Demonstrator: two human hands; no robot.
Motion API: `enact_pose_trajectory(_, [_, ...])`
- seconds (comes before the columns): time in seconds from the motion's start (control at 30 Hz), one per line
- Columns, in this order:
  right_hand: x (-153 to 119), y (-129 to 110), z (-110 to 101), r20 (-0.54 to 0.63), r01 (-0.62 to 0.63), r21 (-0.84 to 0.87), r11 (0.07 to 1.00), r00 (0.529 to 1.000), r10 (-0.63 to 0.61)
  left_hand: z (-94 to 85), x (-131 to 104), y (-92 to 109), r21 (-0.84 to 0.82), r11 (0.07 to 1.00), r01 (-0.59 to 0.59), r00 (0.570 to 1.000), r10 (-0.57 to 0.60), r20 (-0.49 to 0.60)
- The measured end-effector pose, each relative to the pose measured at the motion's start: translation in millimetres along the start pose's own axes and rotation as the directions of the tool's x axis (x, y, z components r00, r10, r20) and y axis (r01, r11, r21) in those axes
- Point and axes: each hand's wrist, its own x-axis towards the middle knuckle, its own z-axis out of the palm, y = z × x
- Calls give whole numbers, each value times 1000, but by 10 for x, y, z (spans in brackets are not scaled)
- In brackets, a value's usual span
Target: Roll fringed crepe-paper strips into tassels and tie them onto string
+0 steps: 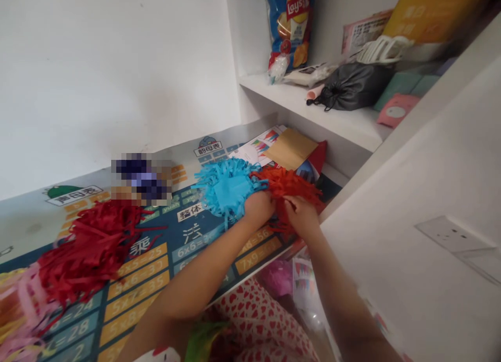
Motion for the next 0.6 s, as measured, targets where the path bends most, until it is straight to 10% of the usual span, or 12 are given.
enact_pose_trajectory(0.13, [-165,-22,20,-193,133,154,979,976,-102,-96,59,-37,-163,986,41,999,-38,26])
enact_pose_trajectory(0.4, [-157,-129,40,-125,0,-74,997,992,-9,59,173,-51,-393,920,13,999,9,54])
enact_pose_trajectory(0.6, [-80,-93,-89,-208,-27,85,996,977,45,106,102,-104,-299,944,-140,987,157,34])
